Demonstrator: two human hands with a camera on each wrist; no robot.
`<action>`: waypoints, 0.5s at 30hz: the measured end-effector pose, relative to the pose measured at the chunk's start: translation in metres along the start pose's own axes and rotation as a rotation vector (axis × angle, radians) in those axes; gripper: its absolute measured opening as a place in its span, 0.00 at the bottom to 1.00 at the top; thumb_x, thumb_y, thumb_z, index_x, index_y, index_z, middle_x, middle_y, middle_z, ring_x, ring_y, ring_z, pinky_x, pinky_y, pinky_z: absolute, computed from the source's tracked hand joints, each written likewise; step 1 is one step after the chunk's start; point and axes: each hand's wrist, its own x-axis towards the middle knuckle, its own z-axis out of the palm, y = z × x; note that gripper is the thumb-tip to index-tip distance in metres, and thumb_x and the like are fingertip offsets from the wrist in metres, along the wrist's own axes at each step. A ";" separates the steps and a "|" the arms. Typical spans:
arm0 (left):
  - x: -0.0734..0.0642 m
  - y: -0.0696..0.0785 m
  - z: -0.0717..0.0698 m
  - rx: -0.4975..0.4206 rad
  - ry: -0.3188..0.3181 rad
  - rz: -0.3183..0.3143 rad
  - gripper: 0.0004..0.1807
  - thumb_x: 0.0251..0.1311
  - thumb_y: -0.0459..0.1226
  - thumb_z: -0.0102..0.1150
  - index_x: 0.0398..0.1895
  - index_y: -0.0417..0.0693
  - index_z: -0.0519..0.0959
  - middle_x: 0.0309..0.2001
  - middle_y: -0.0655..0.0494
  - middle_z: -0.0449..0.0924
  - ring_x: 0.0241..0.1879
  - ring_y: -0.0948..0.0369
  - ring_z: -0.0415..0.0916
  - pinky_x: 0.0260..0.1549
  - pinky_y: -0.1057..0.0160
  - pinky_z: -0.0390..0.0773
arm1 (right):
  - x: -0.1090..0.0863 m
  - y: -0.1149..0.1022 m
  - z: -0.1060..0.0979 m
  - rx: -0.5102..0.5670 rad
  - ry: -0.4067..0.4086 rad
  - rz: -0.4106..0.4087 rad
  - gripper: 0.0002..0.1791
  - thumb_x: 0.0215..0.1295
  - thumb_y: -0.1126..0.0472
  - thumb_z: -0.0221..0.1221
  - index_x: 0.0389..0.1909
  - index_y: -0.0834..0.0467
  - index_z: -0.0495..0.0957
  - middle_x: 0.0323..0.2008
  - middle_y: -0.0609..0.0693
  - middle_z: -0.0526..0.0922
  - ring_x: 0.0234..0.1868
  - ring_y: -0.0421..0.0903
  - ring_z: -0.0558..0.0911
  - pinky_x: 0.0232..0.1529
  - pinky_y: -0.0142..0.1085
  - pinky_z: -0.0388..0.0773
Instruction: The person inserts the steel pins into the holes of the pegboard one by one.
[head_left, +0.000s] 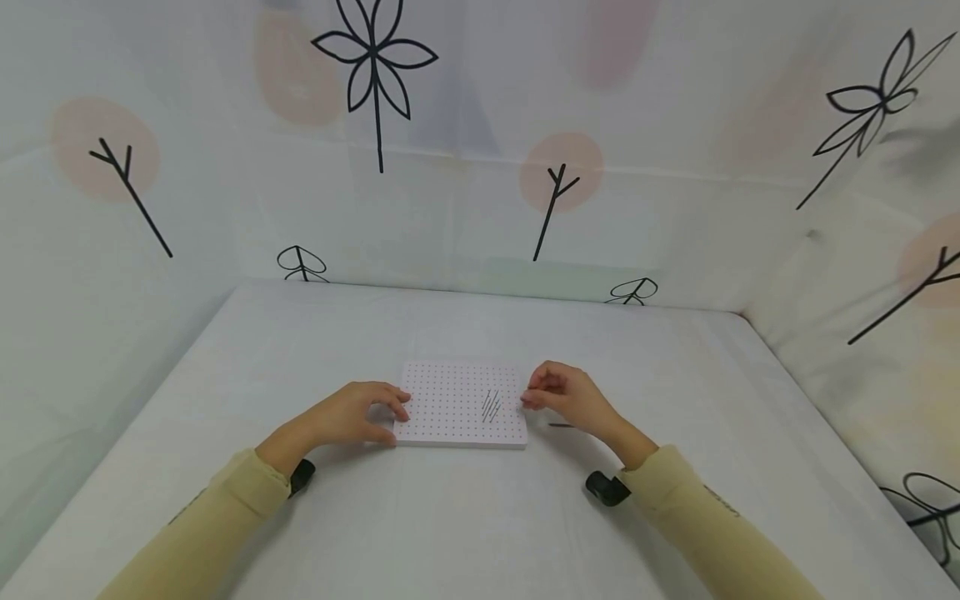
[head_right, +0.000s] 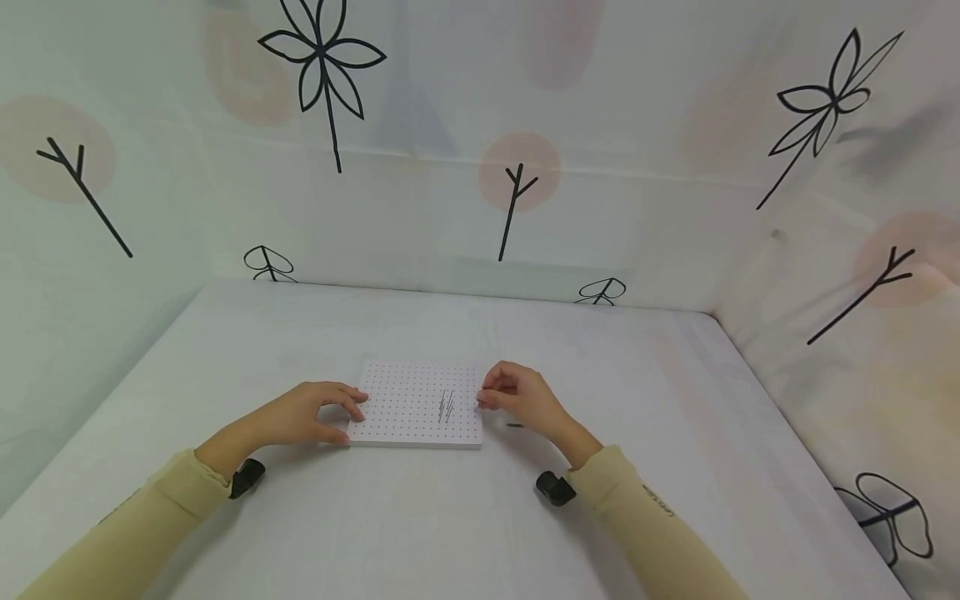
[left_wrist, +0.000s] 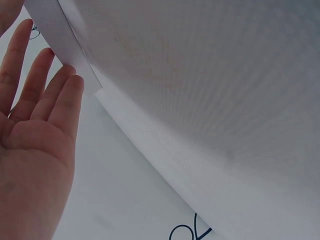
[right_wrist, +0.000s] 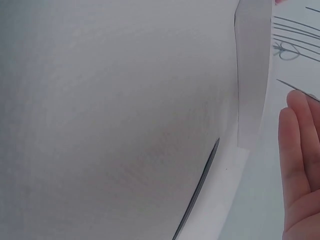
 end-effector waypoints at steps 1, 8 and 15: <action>0.000 0.000 0.000 -0.002 0.000 -0.001 0.12 0.45 0.34 0.71 0.34 0.55 0.81 0.55 0.52 0.75 0.60 0.49 0.65 0.58 0.46 0.62 | 0.001 0.000 0.001 0.017 -0.007 -0.004 0.06 0.60 0.69 0.60 0.35 0.64 0.72 0.31 0.54 0.82 0.35 0.50 0.83 0.37 0.36 0.80; -0.001 0.000 0.001 -0.005 0.000 0.006 0.12 0.45 0.34 0.71 0.34 0.54 0.81 0.55 0.51 0.75 0.60 0.49 0.65 0.58 0.46 0.62 | 0.005 -0.002 0.008 0.060 -0.059 0.013 0.07 0.63 0.66 0.58 0.36 0.63 0.70 0.35 0.57 0.83 0.36 0.49 0.83 0.37 0.38 0.80; -0.001 -0.001 0.000 0.002 -0.005 0.003 0.12 0.45 0.34 0.71 0.35 0.53 0.81 0.56 0.51 0.75 0.60 0.49 0.65 0.58 0.46 0.61 | 0.011 -0.003 0.014 0.041 -0.066 0.015 0.07 0.63 0.66 0.58 0.37 0.62 0.69 0.36 0.56 0.83 0.36 0.48 0.83 0.37 0.37 0.80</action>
